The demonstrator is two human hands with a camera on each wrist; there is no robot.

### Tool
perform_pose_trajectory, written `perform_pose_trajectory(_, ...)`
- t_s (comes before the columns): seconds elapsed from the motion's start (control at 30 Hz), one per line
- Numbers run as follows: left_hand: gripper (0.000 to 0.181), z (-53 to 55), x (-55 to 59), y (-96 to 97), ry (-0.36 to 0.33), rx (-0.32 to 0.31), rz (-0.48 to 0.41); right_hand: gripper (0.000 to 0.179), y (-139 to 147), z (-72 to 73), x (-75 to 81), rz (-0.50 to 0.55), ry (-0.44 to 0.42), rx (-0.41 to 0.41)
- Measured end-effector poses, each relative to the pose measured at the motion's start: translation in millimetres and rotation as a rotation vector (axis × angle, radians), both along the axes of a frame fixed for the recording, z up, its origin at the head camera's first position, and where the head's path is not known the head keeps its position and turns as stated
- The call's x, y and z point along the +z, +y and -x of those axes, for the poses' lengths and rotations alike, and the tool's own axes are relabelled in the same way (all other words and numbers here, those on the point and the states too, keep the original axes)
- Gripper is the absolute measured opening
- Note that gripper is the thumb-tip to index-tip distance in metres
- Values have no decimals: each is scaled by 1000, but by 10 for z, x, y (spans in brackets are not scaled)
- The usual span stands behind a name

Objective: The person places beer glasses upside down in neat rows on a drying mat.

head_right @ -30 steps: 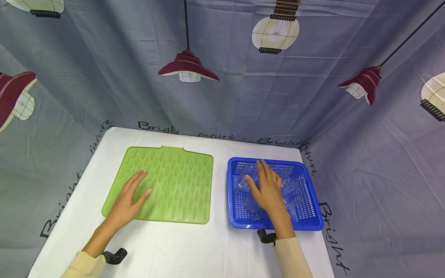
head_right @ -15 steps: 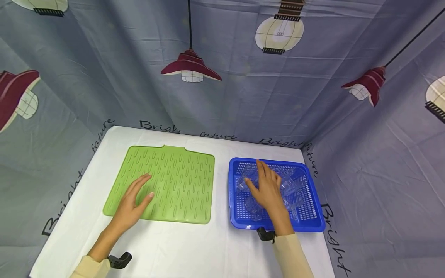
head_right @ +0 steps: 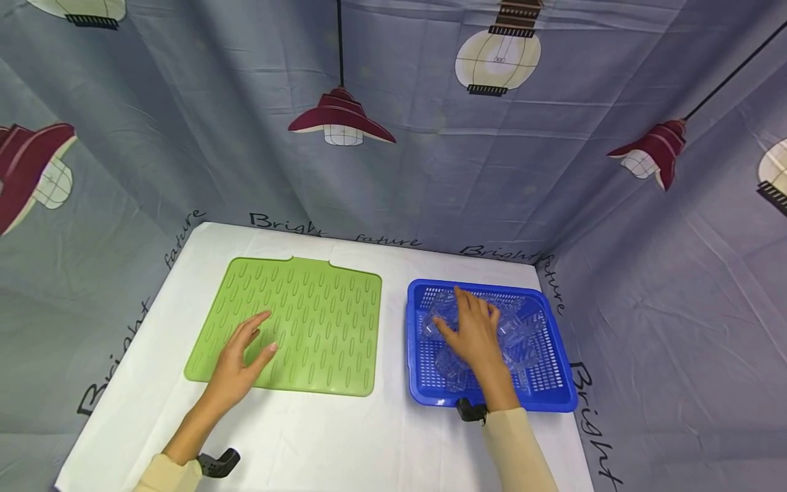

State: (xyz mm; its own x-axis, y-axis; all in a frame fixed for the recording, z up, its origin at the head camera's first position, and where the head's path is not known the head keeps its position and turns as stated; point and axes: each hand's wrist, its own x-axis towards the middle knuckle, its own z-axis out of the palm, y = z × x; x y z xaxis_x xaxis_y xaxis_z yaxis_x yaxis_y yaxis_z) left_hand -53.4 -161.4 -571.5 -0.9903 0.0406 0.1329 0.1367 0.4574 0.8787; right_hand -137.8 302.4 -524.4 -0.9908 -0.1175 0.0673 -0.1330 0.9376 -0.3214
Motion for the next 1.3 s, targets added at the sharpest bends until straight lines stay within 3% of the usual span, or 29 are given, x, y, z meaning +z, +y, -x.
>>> perform_pose_trajectory(0.47, 67, -31, -35, 101, -23, -19, -21, 88, 61, 8, 3, 11, 25, 19)
perform_pose_trajectory(0.77, 68, -5, -4, 121, 3, -28, -14, 86, 74, -1, 36, -9, 51, 35)
perform_pose_trajectory(1.3, 65, -20, -58, 141, -3, -24, -1, 87, 63, -9, 197, -30, 96, 78)
